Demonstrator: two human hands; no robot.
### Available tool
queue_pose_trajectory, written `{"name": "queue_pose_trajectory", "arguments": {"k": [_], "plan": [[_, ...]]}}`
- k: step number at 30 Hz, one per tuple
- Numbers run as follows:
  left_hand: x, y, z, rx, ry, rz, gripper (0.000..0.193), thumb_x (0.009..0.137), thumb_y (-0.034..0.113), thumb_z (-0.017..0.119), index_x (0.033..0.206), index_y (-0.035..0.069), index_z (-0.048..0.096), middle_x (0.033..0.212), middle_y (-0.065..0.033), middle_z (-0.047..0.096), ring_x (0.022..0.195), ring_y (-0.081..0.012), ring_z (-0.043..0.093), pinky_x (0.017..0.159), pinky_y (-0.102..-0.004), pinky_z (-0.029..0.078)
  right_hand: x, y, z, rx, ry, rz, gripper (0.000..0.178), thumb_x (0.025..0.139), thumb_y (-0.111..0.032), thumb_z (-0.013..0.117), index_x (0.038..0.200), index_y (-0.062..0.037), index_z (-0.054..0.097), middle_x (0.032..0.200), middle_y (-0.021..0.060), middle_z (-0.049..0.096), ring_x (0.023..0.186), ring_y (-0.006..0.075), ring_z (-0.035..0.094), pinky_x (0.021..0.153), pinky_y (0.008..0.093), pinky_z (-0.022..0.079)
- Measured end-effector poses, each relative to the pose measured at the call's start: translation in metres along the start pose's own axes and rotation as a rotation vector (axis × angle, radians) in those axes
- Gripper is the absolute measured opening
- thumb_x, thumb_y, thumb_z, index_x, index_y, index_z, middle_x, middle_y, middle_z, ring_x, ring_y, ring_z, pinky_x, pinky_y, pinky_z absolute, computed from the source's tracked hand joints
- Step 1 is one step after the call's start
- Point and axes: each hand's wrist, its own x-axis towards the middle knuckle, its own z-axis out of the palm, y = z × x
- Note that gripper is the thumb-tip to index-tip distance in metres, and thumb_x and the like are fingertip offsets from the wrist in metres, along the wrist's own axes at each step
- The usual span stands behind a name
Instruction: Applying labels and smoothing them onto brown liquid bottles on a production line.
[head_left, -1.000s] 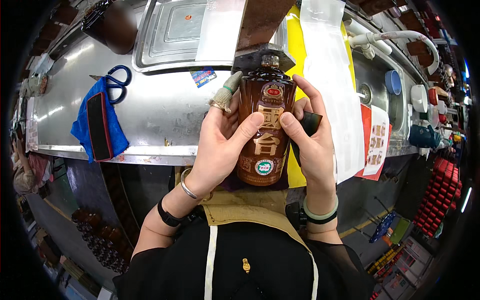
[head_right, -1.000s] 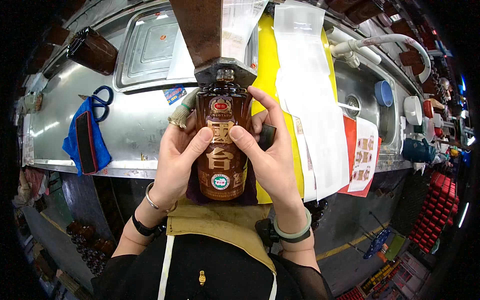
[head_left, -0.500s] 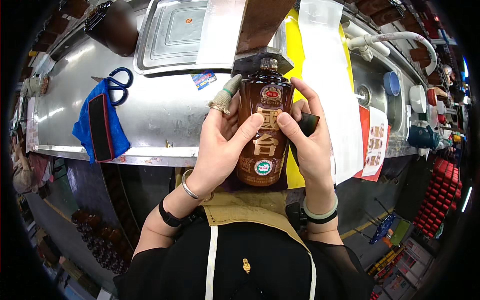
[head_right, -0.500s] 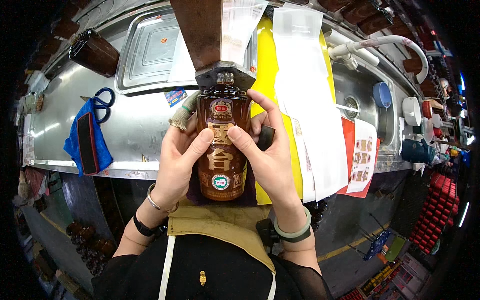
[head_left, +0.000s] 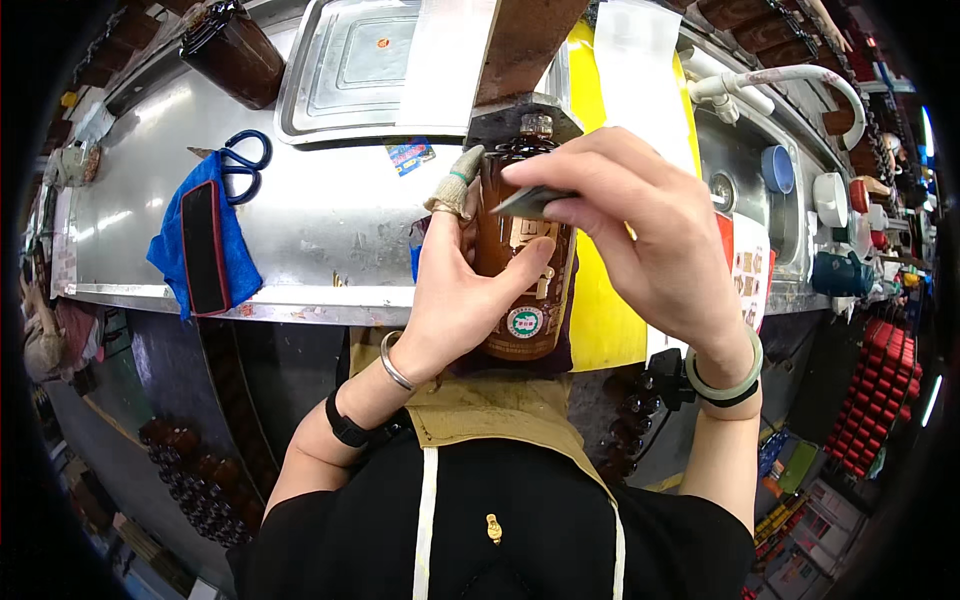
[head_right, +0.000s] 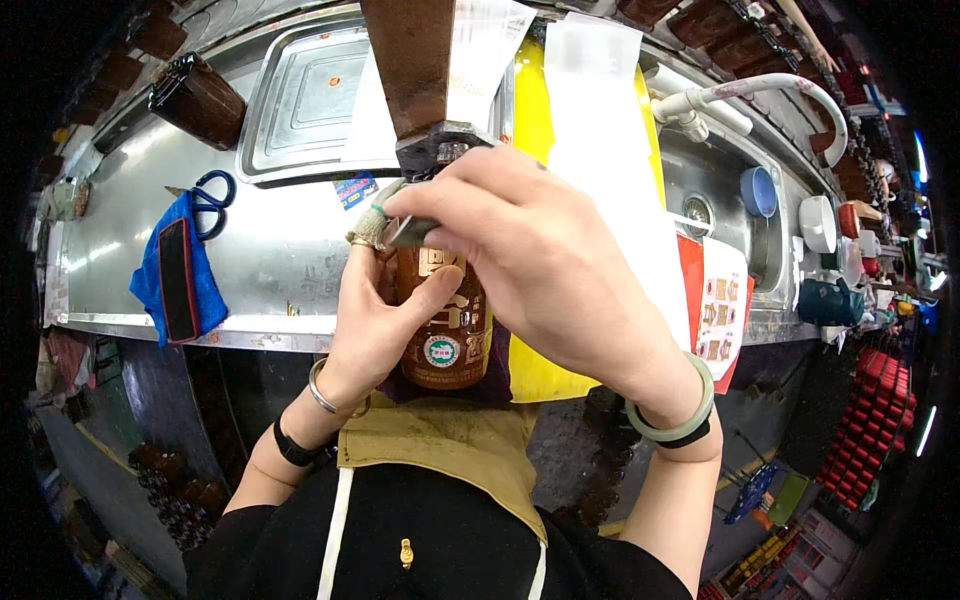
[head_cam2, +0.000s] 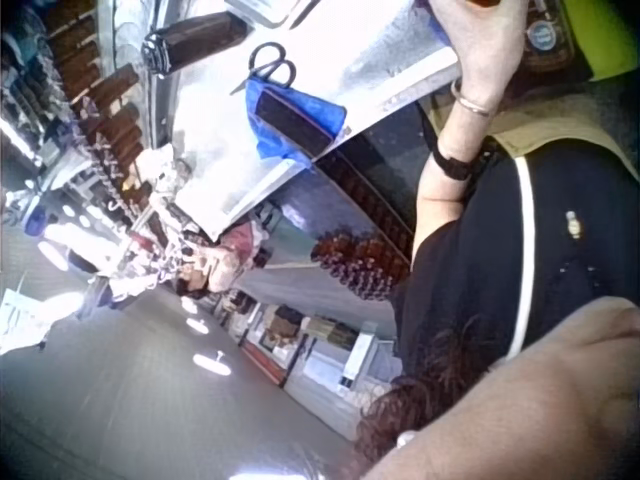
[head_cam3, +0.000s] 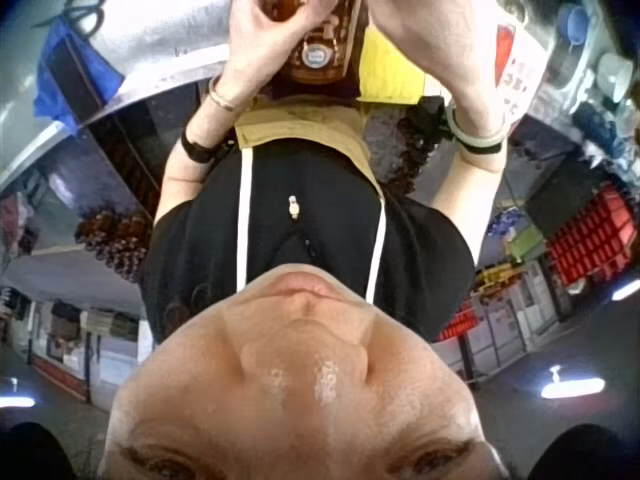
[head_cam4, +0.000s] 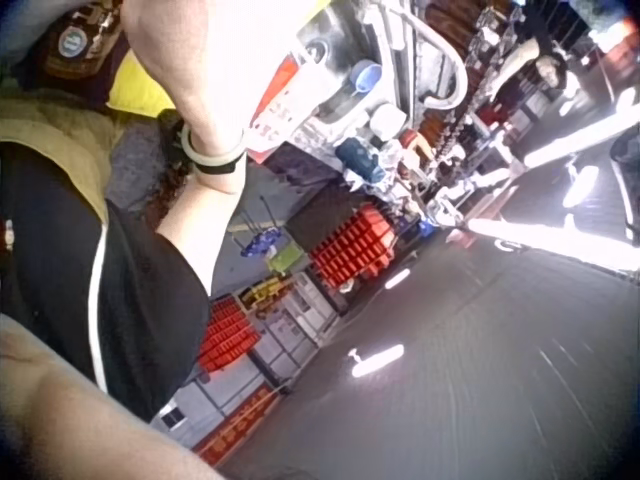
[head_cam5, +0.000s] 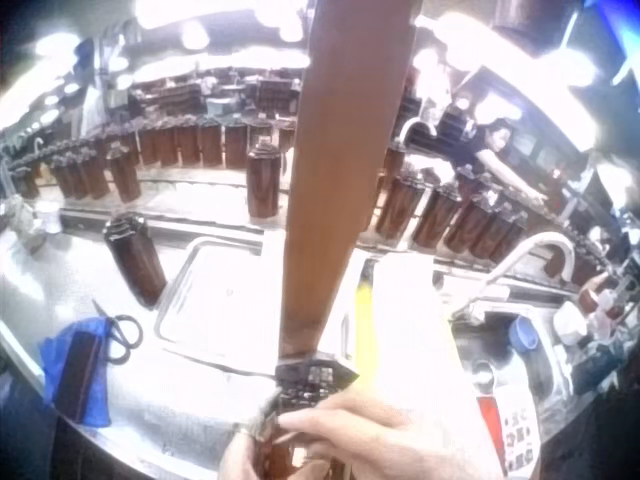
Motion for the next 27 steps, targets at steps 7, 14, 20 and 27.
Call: {"name": "queue_pose_trajectory", "arguments": {"k": [7, 14, 20, 27], "plan": [[-0.001, -0.002, 0.002, -0.014, 0.013, 0.028, 0.09, 0.09, 0.007, 0.079, 0.16, -0.004, 0.024, 0.149, -0.0183, 0.05, 0.134, -0.0223, 0.055, 0.113, -0.038, 0.047, 0.011, 0.001, -0.001, -0.047, 0.046, -0.065, 0.032, 0.084, 0.008, 0.068, 0.112, -0.0056, 0.076, 0.09, 0.0093, 0.07, 0.085, 0.0284, 0.062, 0.077, 0.0374, 0.051], [-0.02, -0.002, -0.002, -0.077, -0.062, 0.024, 0.098, 0.091, 0.009, 0.081, 0.162, -0.004, 0.015, 0.155, -0.0195, 0.044, 0.139, -0.0241, 0.051, 0.115, -0.0389, 0.045, -0.004, 0.017, -0.013, -0.24, 0.248, -0.009, 0.027, 0.092, 0.006, 0.067, 0.115, -0.0038, 0.076, 0.097, 0.0094, 0.074, 0.089, 0.0215, 0.066, 0.08, 0.0319, 0.052], [-0.024, -0.005, -0.005, -0.097, -0.091, 0.017, 0.097, 0.093, 0.007, 0.079, 0.164, -0.003, 0.012, 0.159, -0.0201, 0.04, 0.143, -0.0249, 0.046, 0.119, -0.0394, 0.041, -0.031, 0.009, -0.007, -0.068, 0.205, 0.098, 0.023, 0.098, 0.004, 0.064, 0.118, -0.0008, 0.073, 0.105, 0.008, 0.073, 0.097, 0.0179, 0.067, 0.086, 0.0286, 0.052], [-0.011, 0.005, -0.002, -0.331, 0.001, -0.05, 0.073, 0.102, 0.015, 0.071, 0.16, -0.003, 0.029, 0.152, -0.0175, 0.051, 0.134, -0.0201, 0.055, 0.113, -0.0349, 0.047, -0.048, 0.003, 0.017, 0.191, 0.28, 0.503, 0.041, 0.098, -0.024, 0.076, 0.132, -0.0021, 0.064, 0.086, 0.0008, 0.057, 0.077, 0.0089, 0.053, 0.071, 0.0245, 0.044]]}}
